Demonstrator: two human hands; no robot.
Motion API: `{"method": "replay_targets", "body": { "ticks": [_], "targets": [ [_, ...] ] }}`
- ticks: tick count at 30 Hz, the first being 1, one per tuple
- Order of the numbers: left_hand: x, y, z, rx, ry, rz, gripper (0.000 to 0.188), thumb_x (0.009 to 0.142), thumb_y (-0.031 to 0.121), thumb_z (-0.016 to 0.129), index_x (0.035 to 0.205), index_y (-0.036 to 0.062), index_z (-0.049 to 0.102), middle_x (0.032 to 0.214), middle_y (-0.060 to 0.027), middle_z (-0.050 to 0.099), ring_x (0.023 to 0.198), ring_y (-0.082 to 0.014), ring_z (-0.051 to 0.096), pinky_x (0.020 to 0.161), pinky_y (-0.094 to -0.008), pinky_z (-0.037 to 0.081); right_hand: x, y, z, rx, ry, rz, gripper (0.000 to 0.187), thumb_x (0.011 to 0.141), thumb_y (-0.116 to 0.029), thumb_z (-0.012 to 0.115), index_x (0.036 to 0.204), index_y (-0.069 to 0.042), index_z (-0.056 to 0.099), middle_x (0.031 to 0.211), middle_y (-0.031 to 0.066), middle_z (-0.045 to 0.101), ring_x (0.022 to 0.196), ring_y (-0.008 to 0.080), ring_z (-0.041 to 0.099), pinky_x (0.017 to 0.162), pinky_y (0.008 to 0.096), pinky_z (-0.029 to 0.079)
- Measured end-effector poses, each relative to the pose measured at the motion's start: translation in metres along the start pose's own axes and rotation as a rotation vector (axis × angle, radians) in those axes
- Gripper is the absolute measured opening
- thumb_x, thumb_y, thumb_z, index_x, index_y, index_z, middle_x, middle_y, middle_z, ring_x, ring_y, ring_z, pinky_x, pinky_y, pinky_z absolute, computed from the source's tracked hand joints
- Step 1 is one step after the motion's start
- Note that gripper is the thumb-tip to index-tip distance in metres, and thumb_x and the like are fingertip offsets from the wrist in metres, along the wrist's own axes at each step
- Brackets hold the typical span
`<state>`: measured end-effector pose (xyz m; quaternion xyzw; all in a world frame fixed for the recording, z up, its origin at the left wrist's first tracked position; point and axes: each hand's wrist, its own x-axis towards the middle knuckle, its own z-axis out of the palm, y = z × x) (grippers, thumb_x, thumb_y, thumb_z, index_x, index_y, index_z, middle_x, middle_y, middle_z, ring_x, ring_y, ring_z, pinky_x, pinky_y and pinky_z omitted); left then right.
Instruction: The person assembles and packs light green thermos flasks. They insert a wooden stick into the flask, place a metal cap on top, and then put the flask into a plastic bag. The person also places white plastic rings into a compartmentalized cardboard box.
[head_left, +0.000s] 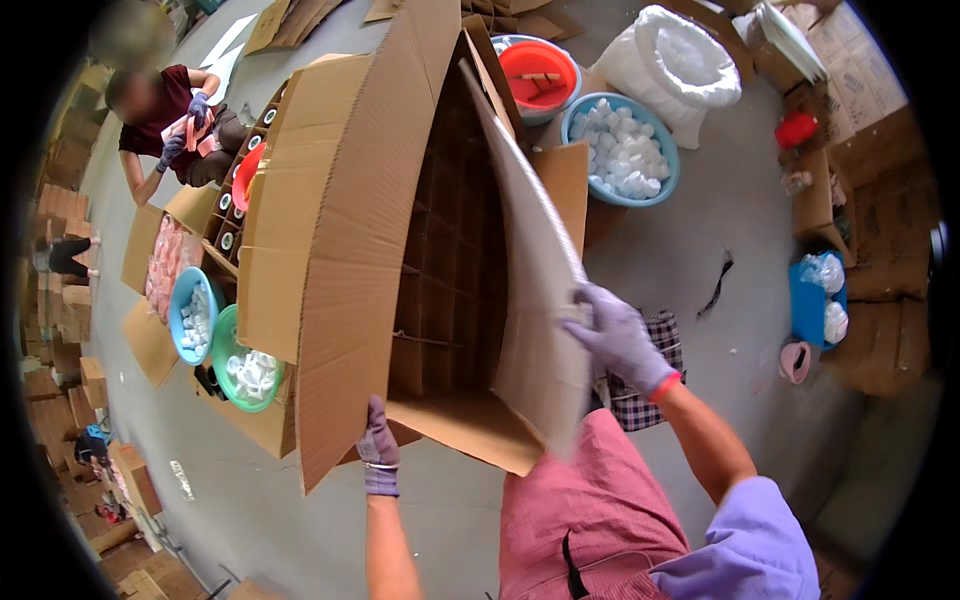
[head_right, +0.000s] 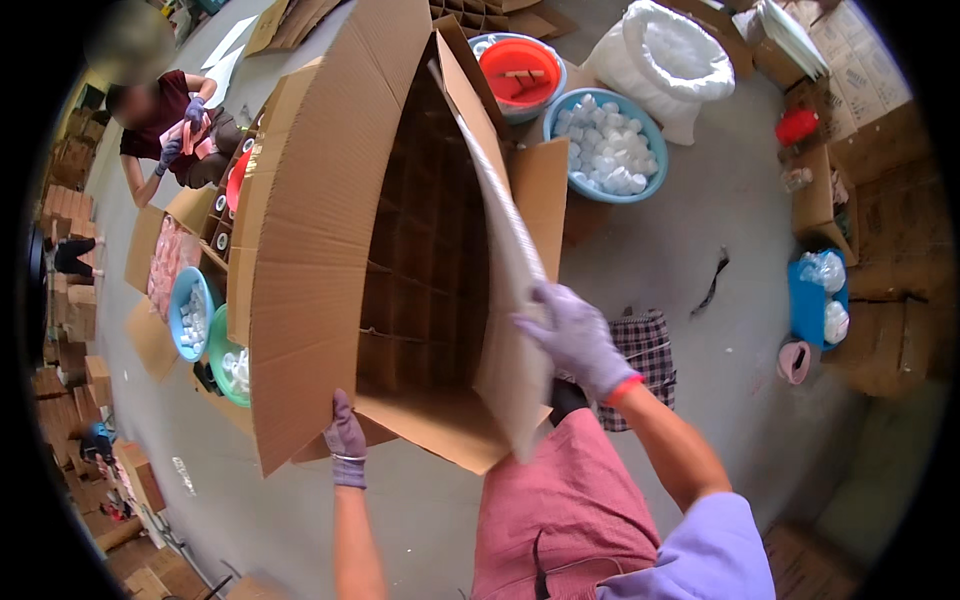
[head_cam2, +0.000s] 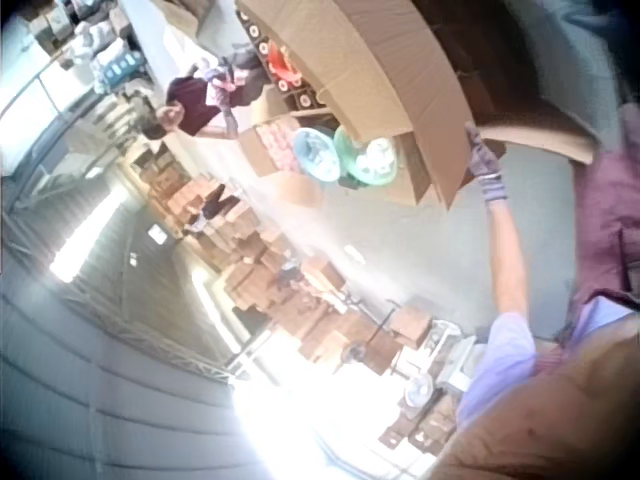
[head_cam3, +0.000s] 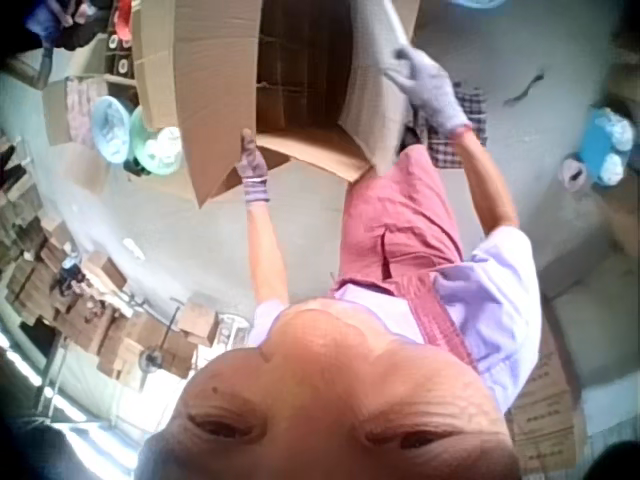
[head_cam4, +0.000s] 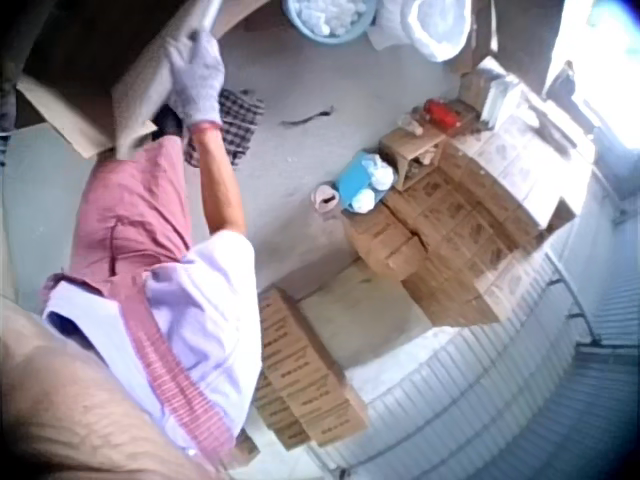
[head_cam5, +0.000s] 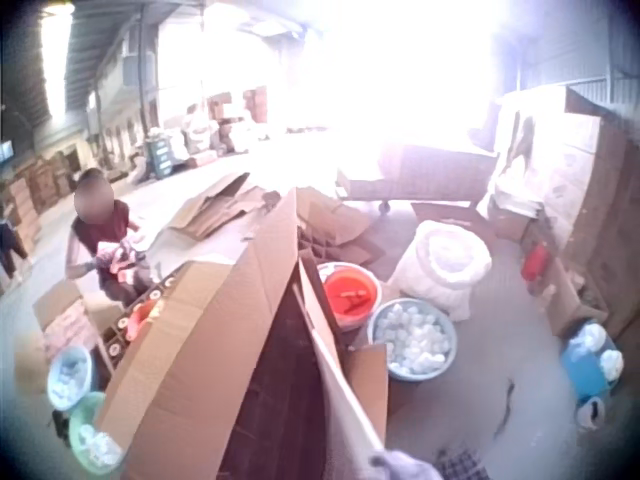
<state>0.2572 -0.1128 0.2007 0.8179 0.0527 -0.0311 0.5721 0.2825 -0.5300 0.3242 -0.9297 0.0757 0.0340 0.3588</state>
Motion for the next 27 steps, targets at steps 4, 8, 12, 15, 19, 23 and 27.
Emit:
{"method": "replay_targets", "body": {
  "ticks": [4,8,12,15,19,23,27],
  "targets": [
    [0.064,0.068,0.066,0.029,-0.010,-0.011,0.048,0.094,0.022,0.050,0.138,0.0033,0.045,0.137,-0.0105,0.047,0.124,-0.0242,0.046,0.108,-0.0305,0.032,-0.044,0.073,-0.069,-0.103,0.222,0.285,0.018,0.084,-0.005,0.061,0.099,-0.005,0.050,0.083,0.0131,0.058,0.069,0.0294,0.057,0.063,0.0411,0.047],
    [0.137,0.061,0.136,0.217,0.003,0.298,0.050,0.092,0.010,0.047,0.141,0.0100,0.043,0.145,-0.0100,0.035,0.129,-0.0273,0.038,0.113,-0.0368,0.024,-0.098,0.106,-0.176,-0.171,0.478,0.131,0.030,0.083,0.002,0.064,0.110,-0.007,0.053,0.095,0.0068,0.057,0.084,0.0124,0.053,0.077,0.0253,0.046],
    [0.188,0.046,0.190,-0.200,-0.074,0.084,0.057,0.087,0.000,0.047,0.143,0.0113,0.040,0.151,-0.0115,0.029,0.130,-0.0263,0.037,0.111,-0.0389,0.029,-0.159,0.120,-0.234,0.415,0.688,0.286,0.063,0.088,0.000,0.052,0.147,-0.011,0.030,0.138,0.0127,0.047,0.122,0.0206,0.049,0.102,0.0330,0.040],
    [0.201,0.011,0.234,-0.097,-0.125,0.073,0.064,0.086,0.006,0.055,0.146,0.0082,0.033,0.151,-0.0146,0.029,0.133,-0.0320,0.034,0.109,-0.0442,0.032,-0.191,0.173,-0.222,0.672,0.722,0.488,0.059,0.092,-0.021,0.054,0.146,-0.007,0.034,0.142,0.0080,0.045,0.128,0.0192,0.044,0.110,0.0340,0.031],
    [0.205,-0.069,0.299,0.247,-0.235,0.285,0.066,0.088,0.021,0.056,0.147,0.0085,0.030,0.153,-0.0163,0.026,0.139,-0.0395,0.027,0.112,-0.0482,0.028,-0.189,0.334,-0.171,1.048,0.616,0.524,0.047,0.097,-0.030,0.050,0.138,-0.007,0.045,0.139,0.0060,0.048,0.128,0.0192,0.043,0.112,0.0366,0.030],
    [0.187,-0.103,0.337,0.251,-0.451,0.114,0.060,0.091,0.026,0.054,0.144,0.0058,0.035,0.153,-0.0182,0.027,0.142,-0.0361,0.024,0.114,-0.0441,0.027,-0.007,0.289,-0.123,1.549,0.385,0.399,0.038,0.098,-0.031,0.052,0.129,-0.008,0.053,0.129,0.0028,0.057,0.118,0.0195,0.053,0.102,0.0357,0.043],
    [0.128,-0.102,0.335,-0.060,-0.269,-0.314,0.055,0.094,0.027,0.055,0.138,-0.0017,0.042,0.152,-0.0180,0.029,0.142,-0.0308,0.025,0.115,-0.0397,0.024,0.126,0.254,-0.070,1.792,-0.067,0.163,0.055,0.094,-0.046,0.054,0.131,-0.006,0.049,0.146,0.0092,0.039,0.137,0.0265,0.029,0.115,0.0492,0.021]
  ]
}}
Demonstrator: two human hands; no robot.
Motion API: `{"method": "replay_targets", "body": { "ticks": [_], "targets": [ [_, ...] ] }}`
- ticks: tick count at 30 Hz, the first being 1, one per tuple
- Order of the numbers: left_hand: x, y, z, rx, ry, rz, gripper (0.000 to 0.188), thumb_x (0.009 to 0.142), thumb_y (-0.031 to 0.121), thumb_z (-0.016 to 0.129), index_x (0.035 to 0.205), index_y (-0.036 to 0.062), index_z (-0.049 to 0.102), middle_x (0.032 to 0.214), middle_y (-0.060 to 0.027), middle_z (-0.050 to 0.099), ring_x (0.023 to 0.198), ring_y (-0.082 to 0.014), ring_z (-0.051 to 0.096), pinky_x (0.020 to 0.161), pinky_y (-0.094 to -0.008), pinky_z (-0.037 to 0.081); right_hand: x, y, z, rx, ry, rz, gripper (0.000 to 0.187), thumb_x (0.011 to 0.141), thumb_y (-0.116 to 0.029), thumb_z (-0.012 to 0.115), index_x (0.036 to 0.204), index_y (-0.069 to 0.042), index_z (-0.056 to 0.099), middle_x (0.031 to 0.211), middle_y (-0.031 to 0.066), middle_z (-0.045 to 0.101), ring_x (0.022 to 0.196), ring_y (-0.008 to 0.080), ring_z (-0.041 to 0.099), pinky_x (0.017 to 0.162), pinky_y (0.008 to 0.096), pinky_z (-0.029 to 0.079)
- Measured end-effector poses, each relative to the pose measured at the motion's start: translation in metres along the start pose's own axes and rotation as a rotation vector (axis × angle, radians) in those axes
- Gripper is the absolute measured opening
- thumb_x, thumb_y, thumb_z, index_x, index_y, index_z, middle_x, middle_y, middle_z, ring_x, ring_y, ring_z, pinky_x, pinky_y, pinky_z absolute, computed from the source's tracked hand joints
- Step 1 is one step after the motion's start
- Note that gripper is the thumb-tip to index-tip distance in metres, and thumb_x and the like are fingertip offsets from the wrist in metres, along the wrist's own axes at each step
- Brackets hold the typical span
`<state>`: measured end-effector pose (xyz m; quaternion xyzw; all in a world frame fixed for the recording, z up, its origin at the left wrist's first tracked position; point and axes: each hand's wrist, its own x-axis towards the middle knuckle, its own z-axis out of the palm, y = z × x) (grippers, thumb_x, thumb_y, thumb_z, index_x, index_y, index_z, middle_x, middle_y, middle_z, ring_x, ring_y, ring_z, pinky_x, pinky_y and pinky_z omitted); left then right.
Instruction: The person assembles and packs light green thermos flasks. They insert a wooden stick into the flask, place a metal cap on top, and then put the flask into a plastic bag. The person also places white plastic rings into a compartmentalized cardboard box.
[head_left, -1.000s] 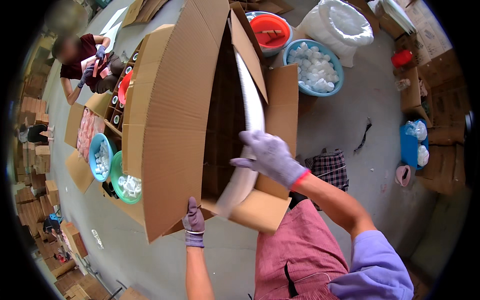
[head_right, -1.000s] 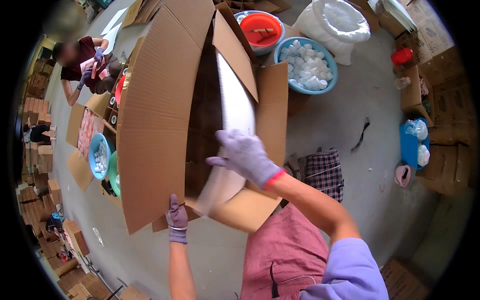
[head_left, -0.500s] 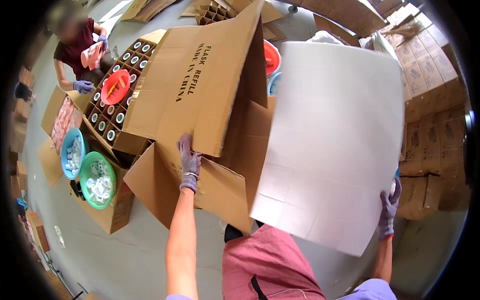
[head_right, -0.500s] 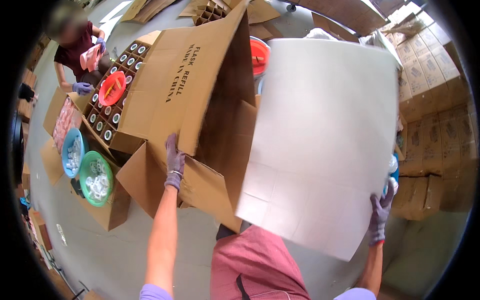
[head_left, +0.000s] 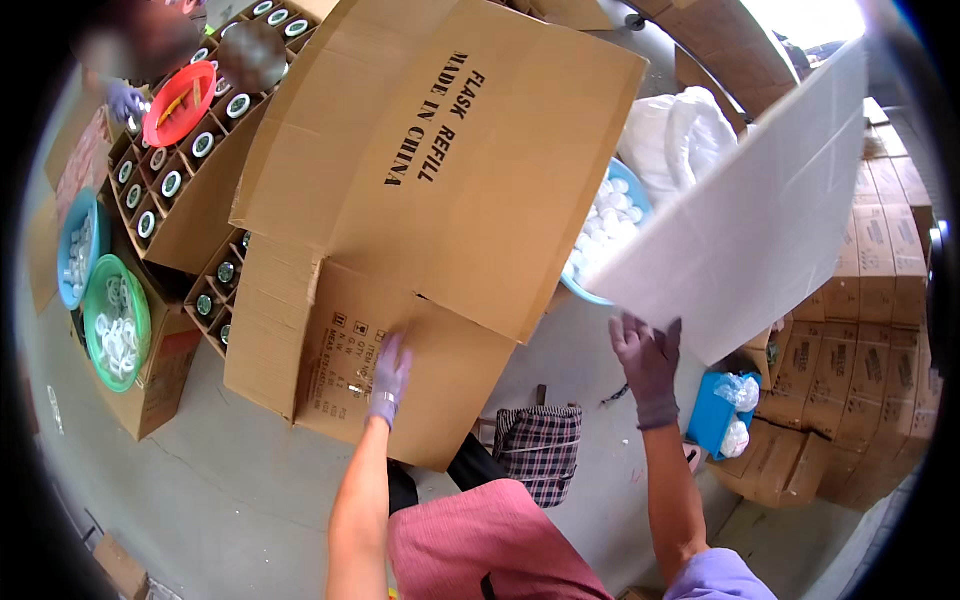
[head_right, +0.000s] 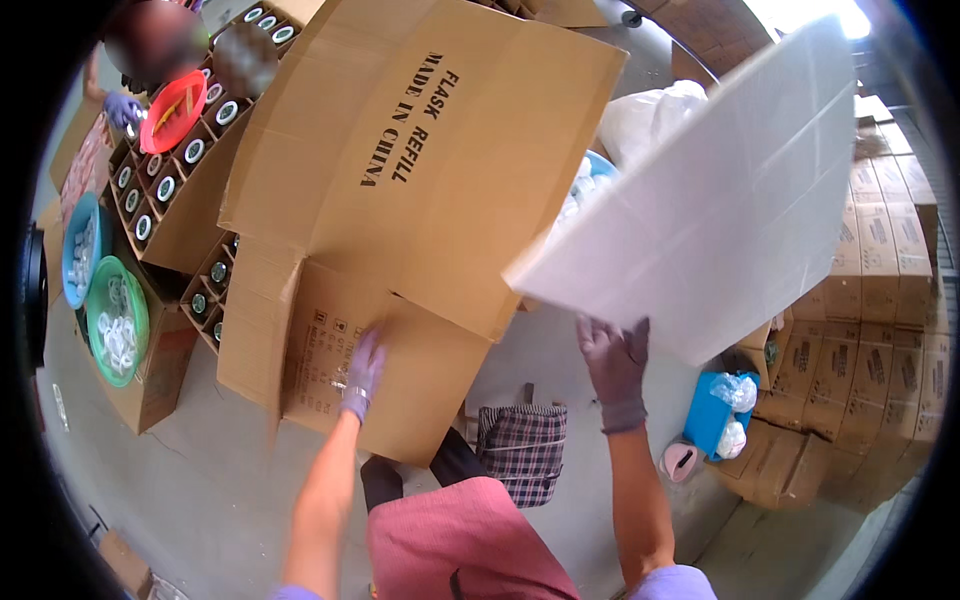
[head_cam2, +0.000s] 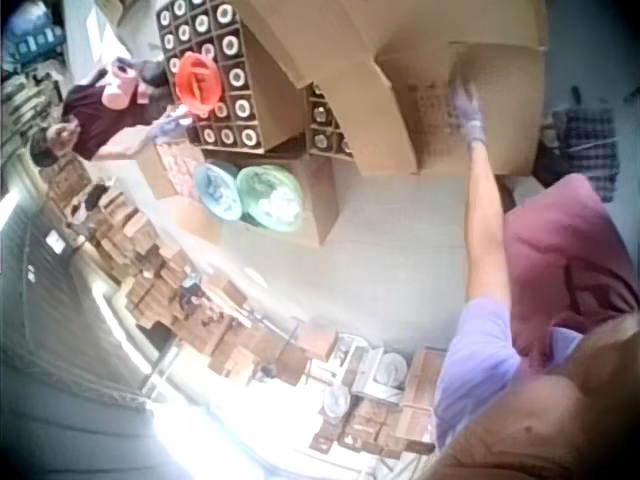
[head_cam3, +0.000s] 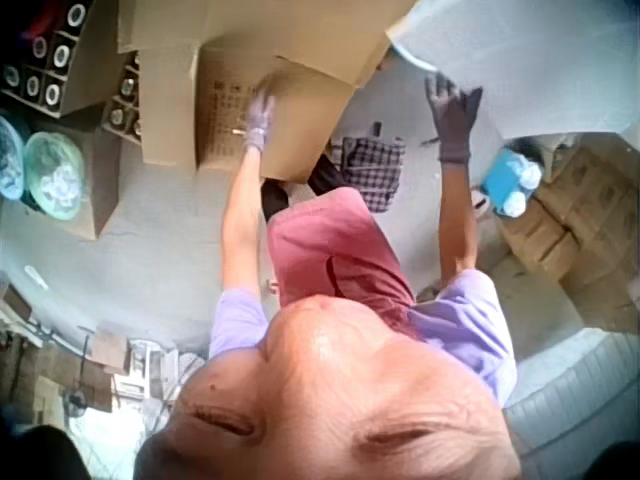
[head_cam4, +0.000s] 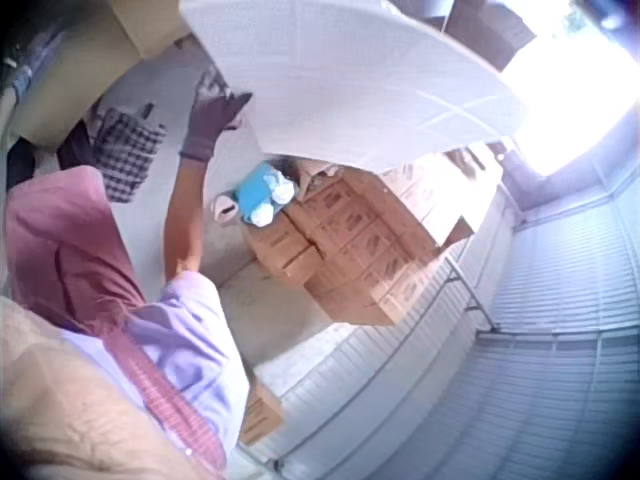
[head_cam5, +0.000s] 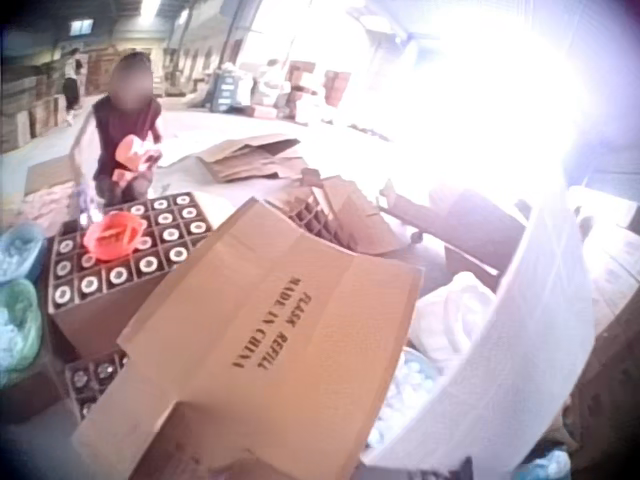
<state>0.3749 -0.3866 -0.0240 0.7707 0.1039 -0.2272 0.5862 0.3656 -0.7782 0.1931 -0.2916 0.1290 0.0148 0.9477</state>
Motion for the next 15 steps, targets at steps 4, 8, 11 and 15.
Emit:
{"method": "replay_targets", "body": {
  "ticks": [4,8,11,15],
  "targets": [
    [-0.077,-0.137,-0.004,-0.050,0.607,-0.472,0.066,0.091,0.031,0.060,0.143,-0.0008,0.036,0.152,-0.0232,0.027,0.143,-0.0343,0.022,0.117,-0.0400,0.020,0.123,0.031,-0.006,-0.386,0.450,-0.172,0.064,0.089,-0.050,0.060,0.139,-0.014,0.045,0.149,0.0061,0.035,0.140,0.0230,0.022,0.116,0.0471,0.015],
    [-0.119,-0.281,-0.023,-0.223,0.739,-1.034,0.095,0.082,0.056,0.064,0.150,0.0040,0.023,0.147,-0.0184,0.038,0.129,-0.0320,0.044,0.104,-0.0404,0.039,0.235,0.007,-0.044,-0.945,0.537,-0.303,0.047,0.084,-0.032,0.073,0.120,-0.006,0.061,0.114,0.0005,0.061,0.108,0.0137,0.052,0.096,0.0351,0.039],
    [-0.140,-0.316,-0.013,-0.667,0.702,-1.023,0.103,0.076,0.074,0.058,0.149,0.0070,0.027,0.140,-0.0147,0.046,0.121,-0.0318,0.052,0.097,-0.0461,0.046,0.288,0.009,-0.021,-1.083,0.429,-0.208,0.040,0.084,-0.031,0.074,0.111,-0.003,0.064,0.105,0.0021,0.063,0.091,0.0122,0.055,0.080,0.0286,0.044],
    [-0.138,-0.248,-0.003,-1.141,0.663,-0.770,0.097,0.076,0.075,0.058,0.140,0.0056,0.040,0.133,-0.0117,0.053,0.118,-0.0306,0.053,0.098,-0.0454,0.046,0.296,-0.006,-0.035,-1.170,0.285,-0.247,0.027,0.084,-0.028,0.074,0.096,-0.005,0.066,0.090,0.0008,0.064,0.078,0.0117,0.057,0.070,0.0278,0.047]
  ]
}}
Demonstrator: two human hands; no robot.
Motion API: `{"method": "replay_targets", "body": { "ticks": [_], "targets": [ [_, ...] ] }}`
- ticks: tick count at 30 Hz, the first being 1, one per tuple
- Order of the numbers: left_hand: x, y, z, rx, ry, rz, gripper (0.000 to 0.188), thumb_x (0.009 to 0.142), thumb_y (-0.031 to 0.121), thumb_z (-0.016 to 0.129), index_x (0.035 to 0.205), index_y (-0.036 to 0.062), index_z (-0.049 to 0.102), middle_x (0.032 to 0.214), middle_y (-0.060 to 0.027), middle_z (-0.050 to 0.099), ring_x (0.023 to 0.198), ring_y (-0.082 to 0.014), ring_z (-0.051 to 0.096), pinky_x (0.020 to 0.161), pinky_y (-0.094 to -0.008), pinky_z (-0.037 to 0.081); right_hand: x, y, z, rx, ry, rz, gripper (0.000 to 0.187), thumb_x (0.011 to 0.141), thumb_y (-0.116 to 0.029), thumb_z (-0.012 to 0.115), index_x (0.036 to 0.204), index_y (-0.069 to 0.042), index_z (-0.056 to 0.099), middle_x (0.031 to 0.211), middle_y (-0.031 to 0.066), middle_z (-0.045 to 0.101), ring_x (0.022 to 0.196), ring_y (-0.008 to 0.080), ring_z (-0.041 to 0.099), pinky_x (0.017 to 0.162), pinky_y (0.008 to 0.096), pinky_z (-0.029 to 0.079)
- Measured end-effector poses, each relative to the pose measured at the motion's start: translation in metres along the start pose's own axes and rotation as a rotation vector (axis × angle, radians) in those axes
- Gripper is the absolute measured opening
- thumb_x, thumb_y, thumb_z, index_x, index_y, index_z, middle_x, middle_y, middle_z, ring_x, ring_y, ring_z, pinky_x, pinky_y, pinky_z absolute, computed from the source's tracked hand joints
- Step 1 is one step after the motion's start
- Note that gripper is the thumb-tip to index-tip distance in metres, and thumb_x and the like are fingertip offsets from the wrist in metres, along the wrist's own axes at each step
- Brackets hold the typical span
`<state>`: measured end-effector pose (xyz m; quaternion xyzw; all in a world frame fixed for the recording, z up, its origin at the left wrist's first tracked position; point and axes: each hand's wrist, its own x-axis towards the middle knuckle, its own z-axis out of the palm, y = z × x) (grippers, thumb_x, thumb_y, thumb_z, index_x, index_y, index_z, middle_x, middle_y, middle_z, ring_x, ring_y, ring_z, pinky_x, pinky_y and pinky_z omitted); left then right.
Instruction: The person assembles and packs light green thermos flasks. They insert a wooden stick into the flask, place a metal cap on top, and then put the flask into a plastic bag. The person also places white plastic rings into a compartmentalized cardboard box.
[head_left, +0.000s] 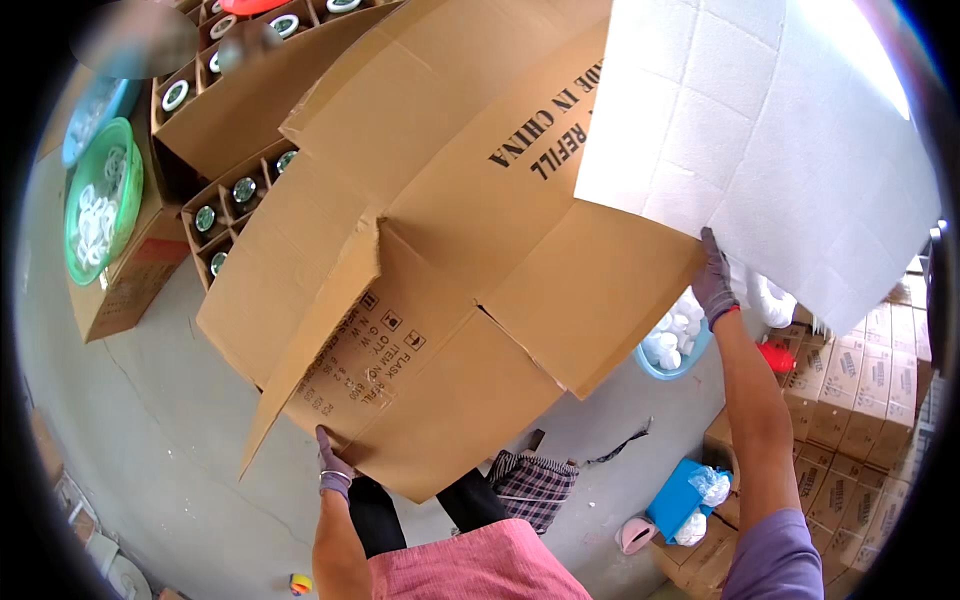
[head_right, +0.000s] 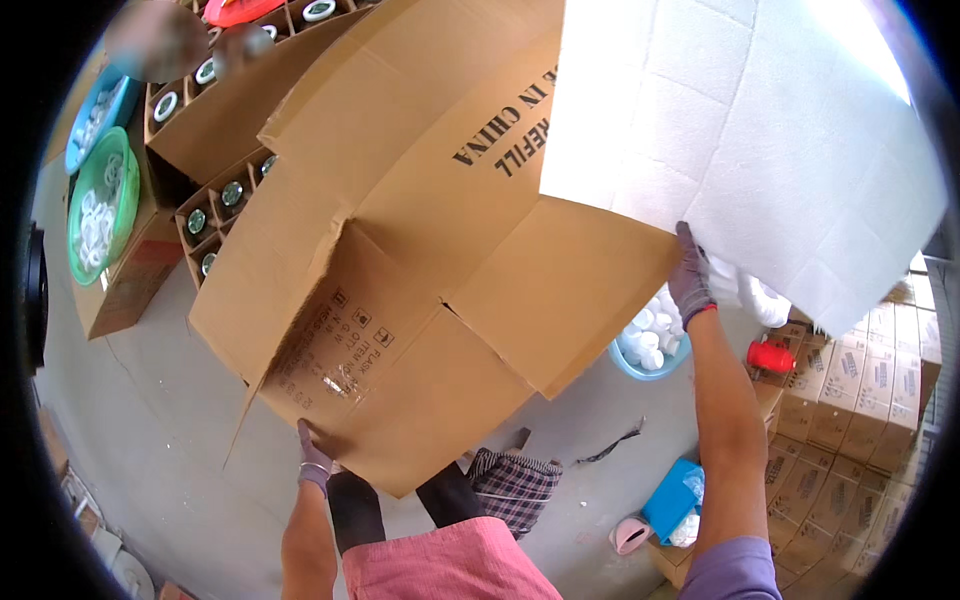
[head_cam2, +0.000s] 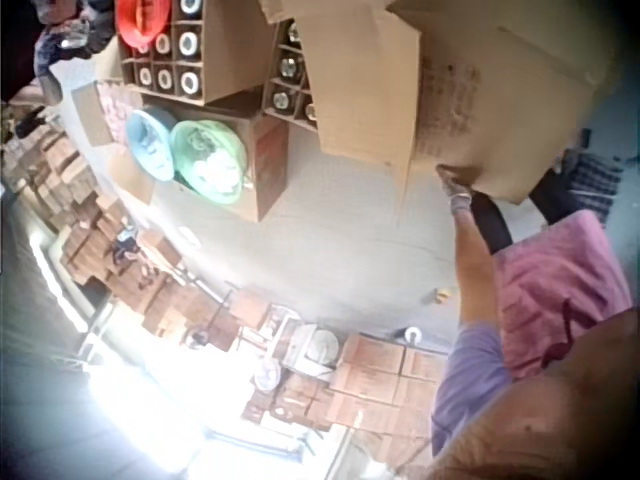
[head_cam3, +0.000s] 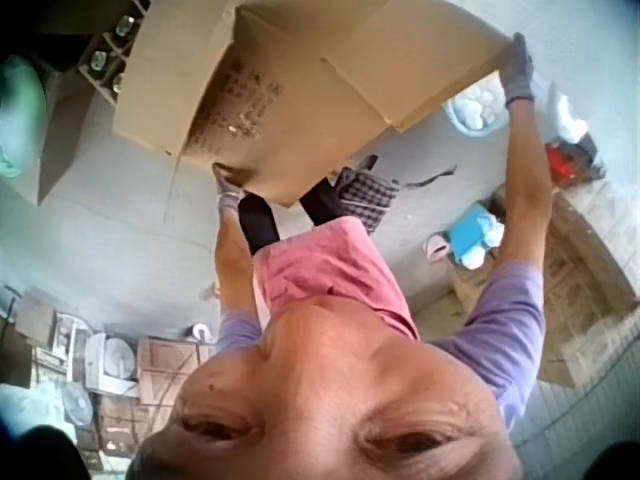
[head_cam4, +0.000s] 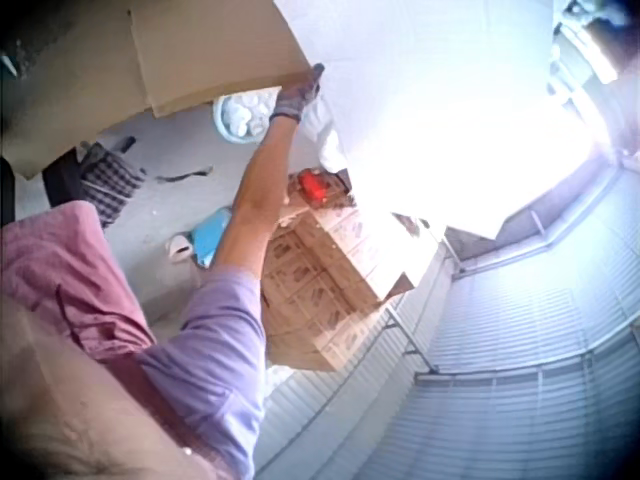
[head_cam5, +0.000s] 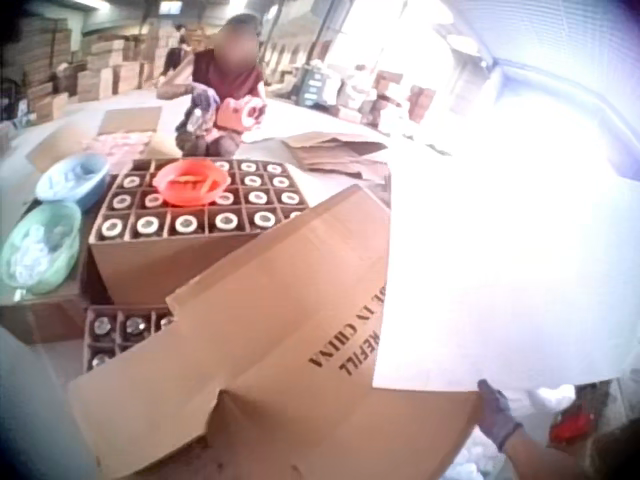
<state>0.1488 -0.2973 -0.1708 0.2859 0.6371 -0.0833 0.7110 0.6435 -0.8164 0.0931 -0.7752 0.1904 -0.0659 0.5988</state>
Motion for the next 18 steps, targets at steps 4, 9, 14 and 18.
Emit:
{"method": "replay_targets", "body": {
  "ticks": [4,9,14,18],
  "targets": [
    [-0.045,0.018,-0.045,-0.154,-0.131,0.218,0.074,0.088,0.060,0.056,0.134,0.0021,0.050,0.129,-0.0089,0.057,0.112,-0.0251,0.057,0.100,-0.0386,0.044,-0.012,-0.053,0.032,0.122,0.200,0.053,0.012,0.082,-0.013,0.075,0.080,-0.009,0.064,0.074,-0.0042,0.059,0.063,0.0076,0.052,0.056,0.0255,0.044],
    [-0.182,0.115,-0.080,-0.248,0.081,0.404,0.065,0.089,0.053,0.057,0.131,0.0026,0.052,0.128,-0.0129,0.057,0.110,-0.0299,0.056,0.096,-0.0420,0.046,-0.037,-0.134,0.028,0.175,0.170,-0.060,0.021,0.084,-0.011,0.072,0.072,-0.013,0.054,0.072,-0.0086,0.049,0.066,0.0024,0.042,0.059,0.0209,0.034],
    [-0.428,0.209,-0.020,-0.137,0.547,0.639,0.045,0.096,0.033,0.051,0.124,-0.0017,0.050,0.115,-0.0186,0.057,0.097,-0.0330,0.058,0.089,-0.0454,0.050,-0.089,-0.211,-0.018,0.283,0.194,-0.102,0.013,0.085,-0.014,0.070,0.092,-0.003,0.066,0.089,-0.0029,0.062,0.082,0.0060,0.054,0.074,0.0224,0.044],
    [-0.493,0.231,-0.009,-0.164,0.414,0.722,0.065,0.095,0.044,0.052,0.141,-0.0001,0.040,0.139,-0.0183,0.046,0.119,-0.0345,0.049,0.103,-0.0493,0.042,-0.079,-0.295,-0.045,0.352,0.299,-0.090,0.022,0.084,-0.014,0.071,0.100,0.000,0.068,0.093,-0.0009,0.064,0.087,0.0090,0.056,0.077,0.0256,0.045]
  ]
}}
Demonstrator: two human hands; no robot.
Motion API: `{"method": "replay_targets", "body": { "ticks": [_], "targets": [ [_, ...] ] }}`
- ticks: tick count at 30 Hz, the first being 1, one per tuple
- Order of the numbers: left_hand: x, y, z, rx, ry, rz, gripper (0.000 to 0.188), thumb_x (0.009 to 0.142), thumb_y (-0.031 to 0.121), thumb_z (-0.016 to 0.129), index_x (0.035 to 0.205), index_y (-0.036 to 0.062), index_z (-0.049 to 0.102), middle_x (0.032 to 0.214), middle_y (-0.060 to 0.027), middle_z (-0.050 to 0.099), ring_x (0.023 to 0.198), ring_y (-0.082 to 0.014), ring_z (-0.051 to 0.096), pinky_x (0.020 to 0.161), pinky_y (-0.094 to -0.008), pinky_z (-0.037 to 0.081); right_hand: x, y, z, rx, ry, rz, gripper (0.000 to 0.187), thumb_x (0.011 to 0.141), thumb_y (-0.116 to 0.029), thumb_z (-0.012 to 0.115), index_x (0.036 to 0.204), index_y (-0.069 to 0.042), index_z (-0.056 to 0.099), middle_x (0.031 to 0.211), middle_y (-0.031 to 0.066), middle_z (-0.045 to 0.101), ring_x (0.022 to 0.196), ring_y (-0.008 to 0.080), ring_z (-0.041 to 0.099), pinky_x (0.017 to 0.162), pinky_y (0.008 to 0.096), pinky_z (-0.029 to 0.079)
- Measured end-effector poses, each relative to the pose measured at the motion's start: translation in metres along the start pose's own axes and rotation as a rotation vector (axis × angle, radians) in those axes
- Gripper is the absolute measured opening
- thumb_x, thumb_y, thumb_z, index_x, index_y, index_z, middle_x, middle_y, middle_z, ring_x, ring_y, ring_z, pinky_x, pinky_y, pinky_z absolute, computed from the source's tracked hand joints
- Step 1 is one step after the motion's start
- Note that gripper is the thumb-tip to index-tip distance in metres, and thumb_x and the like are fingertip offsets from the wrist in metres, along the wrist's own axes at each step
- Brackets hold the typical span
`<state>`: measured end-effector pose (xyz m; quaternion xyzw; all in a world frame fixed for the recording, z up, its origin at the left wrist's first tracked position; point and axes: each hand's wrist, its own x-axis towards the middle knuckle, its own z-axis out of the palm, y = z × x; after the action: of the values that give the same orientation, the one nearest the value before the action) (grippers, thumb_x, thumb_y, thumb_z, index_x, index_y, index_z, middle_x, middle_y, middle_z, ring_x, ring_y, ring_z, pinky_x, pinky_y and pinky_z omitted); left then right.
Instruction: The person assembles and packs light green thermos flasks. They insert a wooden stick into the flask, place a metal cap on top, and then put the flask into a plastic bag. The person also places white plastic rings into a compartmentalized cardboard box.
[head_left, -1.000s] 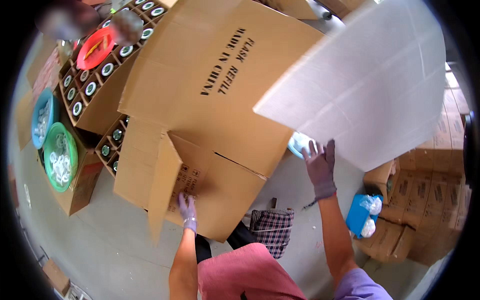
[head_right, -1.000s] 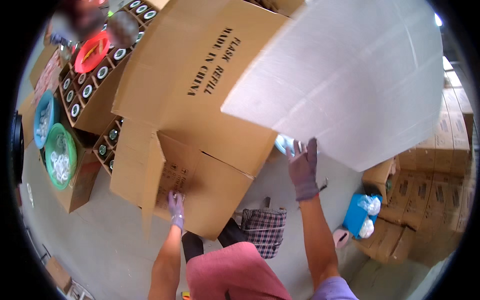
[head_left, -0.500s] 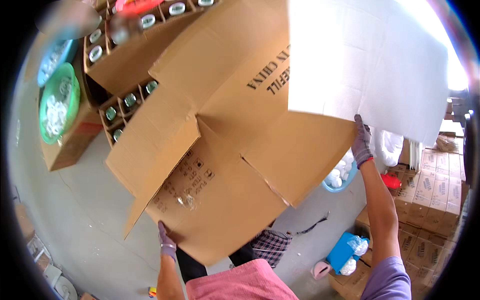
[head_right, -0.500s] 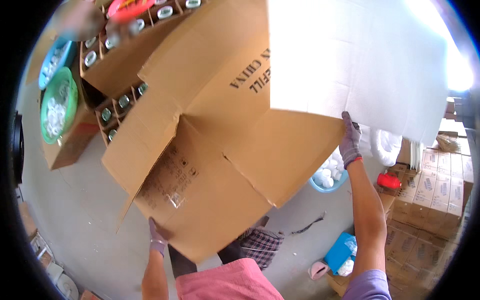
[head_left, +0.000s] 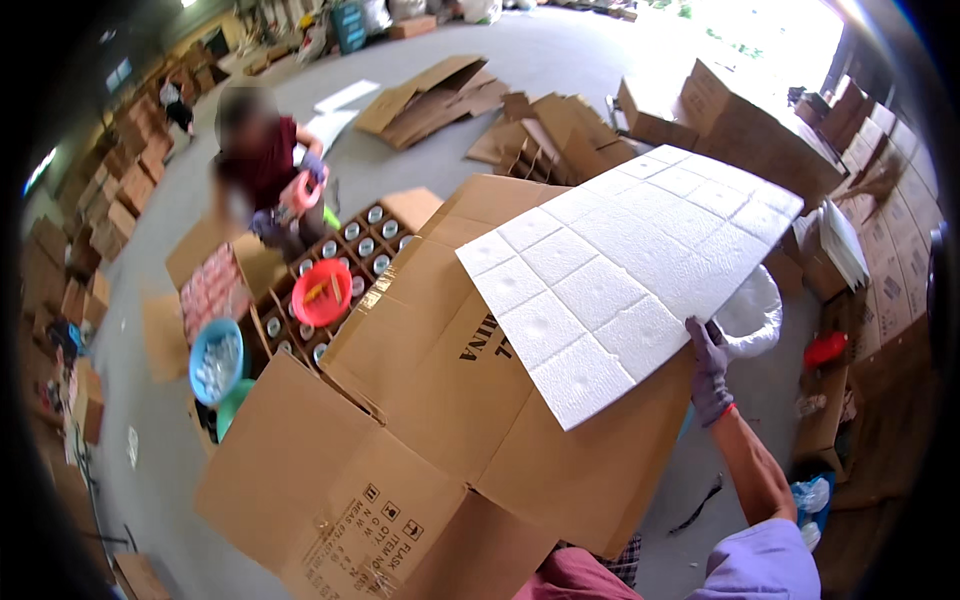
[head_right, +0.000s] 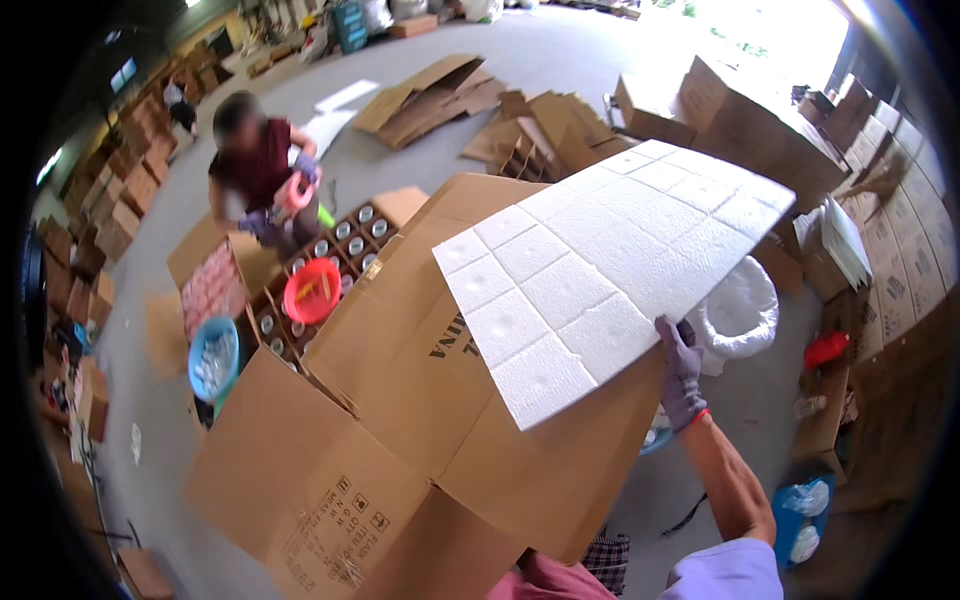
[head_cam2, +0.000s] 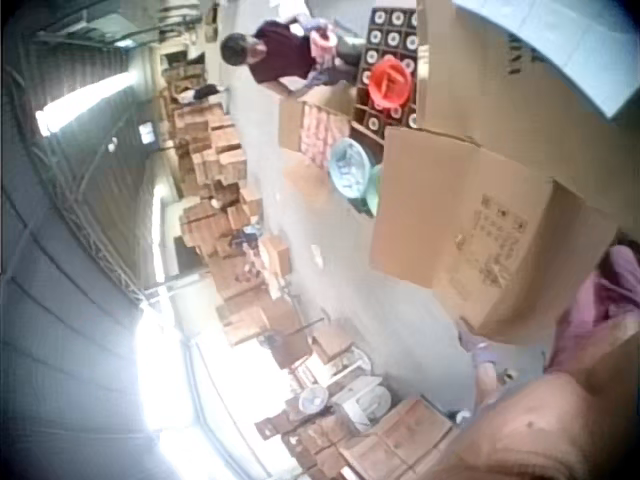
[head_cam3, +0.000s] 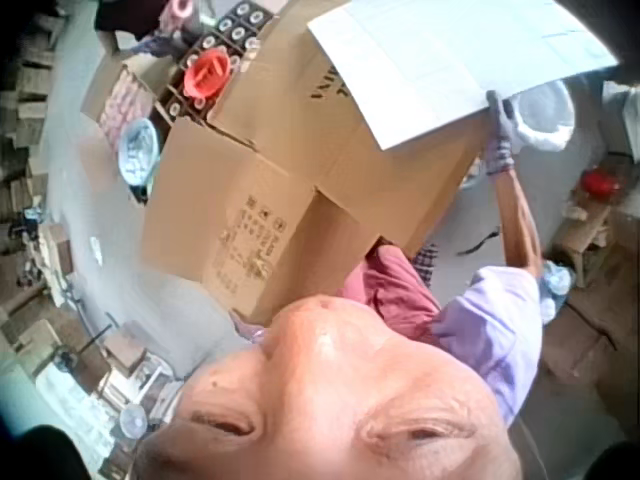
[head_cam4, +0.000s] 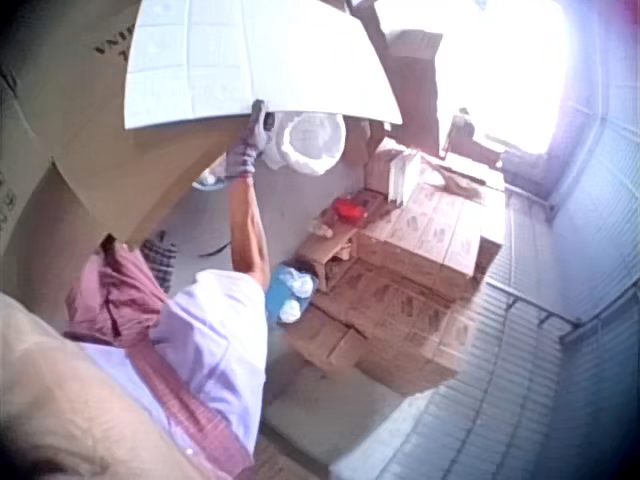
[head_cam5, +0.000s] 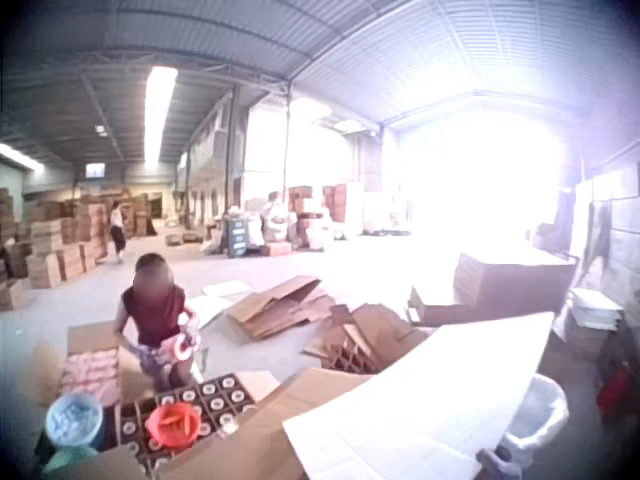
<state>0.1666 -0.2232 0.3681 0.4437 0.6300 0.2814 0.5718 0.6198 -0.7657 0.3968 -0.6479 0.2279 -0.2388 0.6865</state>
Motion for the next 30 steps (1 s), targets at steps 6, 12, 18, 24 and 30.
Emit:
{"method": "replay_targets", "body": {
  "ticks": [6,12,18,24,30],
  "targets": [
    [-0.025,-0.011,0.242,0.258,-0.361,0.354,0.056,0.092,0.030,0.059,0.135,-0.0040,0.044,0.133,-0.0182,0.051,0.117,-0.0285,0.052,0.099,-0.0385,0.044,0.121,-0.178,0.054,-0.118,-0.008,-0.306,0.031,0.081,-0.034,0.068,0.086,-0.004,0.062,0.080,0.0004,0.055,0.075,0.0119,0.047,0.068,0.0297,0.039],
    [-0.145,0.016,0.568,0.026,-1.182,0.422,0.059,0.096,0.033,0.054,0.140,-0.0023,0.035,0.144,-0.0184,0.037,0.129,-0.0249,0.040,0.107,-0.0347,0.034,0.227,-0.309,0.000,0.116,0.140,-0.390,0.032,0.080,-0.033,0.068,0.090,-0.003,0.068,0.079,0.0037,0.060,0.069,0.0149,0.053,0.065,0.0315,0.046],
    [-0.374,0.016,0.573,0.082,-1.810,0.349,0.037,0.098,0.042,0.049,0.110,0.0079,0.055,0.094,0.0026,0.051,0.086,-0.0082,0.048,0.077,-0.0262,0.042,0.132,-0.322,-0.268,0.068,0.223,-0.335,0.030,0.087,-0.027,0.064,0.107,-0.004,0.062,0.097,0.0025,0.062,0.085,0.0132,0.060,0.073,0.0306,0.051],
    [-0.487,-0.117,0.458,0.324,-2.194,-0.754,0.090,0.083,0.075,0.043,0.134,0.0006,0.045,0.128,-0.0149,0.053,0.120,-0.0259,0.051,0.103,-0.0399,0.041,-0.025,-0.203,-0.508,-0.157,0.682,-0.086,0.043,0.092,-0.035,0.061,0.114,0.002,0.060,0.112,0.0067,0.058,0.099,0.0149,0.056,0.084,0.0265,0.045],
    [-0.677,-0.174,0.440,0.674,-2.622,-0.582,0.101,0.082,0.079,0.039,0.148,0.0024,0.031,0.143,-0.0108,0.046,0.125,-0.0182,0.048,0.104,-0.0308,0.038,-0.112,-0.195,-0.711,-0.238,0.744,0.190,0.020,0.090,-0.016,0.063,0.104,-0.002,0.065,0.093,-0.0013,0.062,0.083,0.0062,0.055,0.074,0.0215,0.044]
  ]
}}
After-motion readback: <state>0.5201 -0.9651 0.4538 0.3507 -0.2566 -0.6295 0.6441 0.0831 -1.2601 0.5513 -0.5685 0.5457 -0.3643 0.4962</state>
